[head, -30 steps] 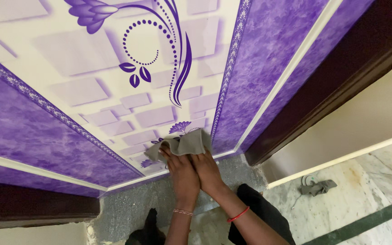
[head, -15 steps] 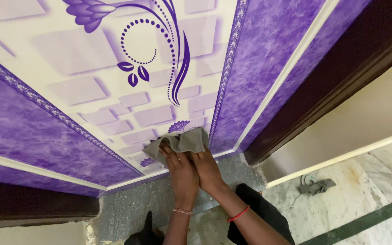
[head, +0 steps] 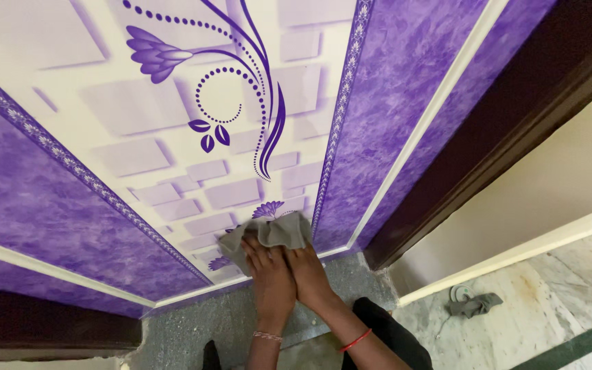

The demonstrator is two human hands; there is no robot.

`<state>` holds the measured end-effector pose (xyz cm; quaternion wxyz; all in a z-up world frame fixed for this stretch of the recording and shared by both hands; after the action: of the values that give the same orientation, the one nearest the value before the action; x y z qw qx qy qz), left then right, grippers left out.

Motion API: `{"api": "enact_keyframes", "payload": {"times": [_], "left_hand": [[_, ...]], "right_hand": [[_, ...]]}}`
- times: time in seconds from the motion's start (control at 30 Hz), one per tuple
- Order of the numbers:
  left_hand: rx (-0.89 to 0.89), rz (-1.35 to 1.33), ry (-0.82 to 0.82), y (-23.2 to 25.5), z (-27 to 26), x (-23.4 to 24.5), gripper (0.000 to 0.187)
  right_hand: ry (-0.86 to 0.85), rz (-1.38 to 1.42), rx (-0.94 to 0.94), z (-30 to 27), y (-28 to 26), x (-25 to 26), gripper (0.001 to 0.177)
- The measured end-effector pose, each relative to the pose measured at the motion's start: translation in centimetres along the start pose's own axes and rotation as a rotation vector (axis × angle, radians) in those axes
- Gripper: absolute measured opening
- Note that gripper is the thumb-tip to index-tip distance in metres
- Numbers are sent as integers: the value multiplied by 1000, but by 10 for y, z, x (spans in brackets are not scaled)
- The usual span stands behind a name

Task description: The person cleans a decorative purple door panel by hand with a cloth, wiping the floral and brick-patterned sections from top to bottom while sitting on the floor.

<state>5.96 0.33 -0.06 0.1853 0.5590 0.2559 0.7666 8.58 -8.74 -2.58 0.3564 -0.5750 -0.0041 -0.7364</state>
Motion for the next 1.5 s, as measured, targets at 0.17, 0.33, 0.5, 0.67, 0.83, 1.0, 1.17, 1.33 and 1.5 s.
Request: {"api": "enact_keyframes", "payload": {"times": [0.17,0.33,0.5,0.67,0.83,1.0,1.17,1.33,1.5], "left_hand": [[45,59,-84,-20,2,-30,52],[29,-53,40,-19,-21,-4,55],[-149,-97,225,27,4,70,76],[-350,73,408,94,30,173,85],[-435,188,372,158,44,235,89],[-436,90,437,170,43,278,88],[-340,185,588,119,59,344,82],[-206,99,766,47,85,412,71],[-189,251,924,6,104,384,66]], "right_hand": [[168,-76,291,-3,-27,13,73],[-158,104,5,-18,-18,10,59],[45,55,211,22,-50,82,64],[210,-5,239,82,-74,190,62],[384,34,325,117,-90,283,77],[463,-58,303,150,-83,330,74],[522,-312,108,198,-84,383,73],[424,-579,30,225,-133,406,97],[564,-835,111,248,-214,403,107]]}}
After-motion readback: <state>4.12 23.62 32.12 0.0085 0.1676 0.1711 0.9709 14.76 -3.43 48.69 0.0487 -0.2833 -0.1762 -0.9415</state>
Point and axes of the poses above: each hand's wrist, its own z-axis towards the middle knuckle, its own x-axis out of the back of the hand, y = z × x, the point moved 6 cm from there along z, towards the middle knuckle, and after that the axes turned 10 degrees about -z, right-handed, at the moved point
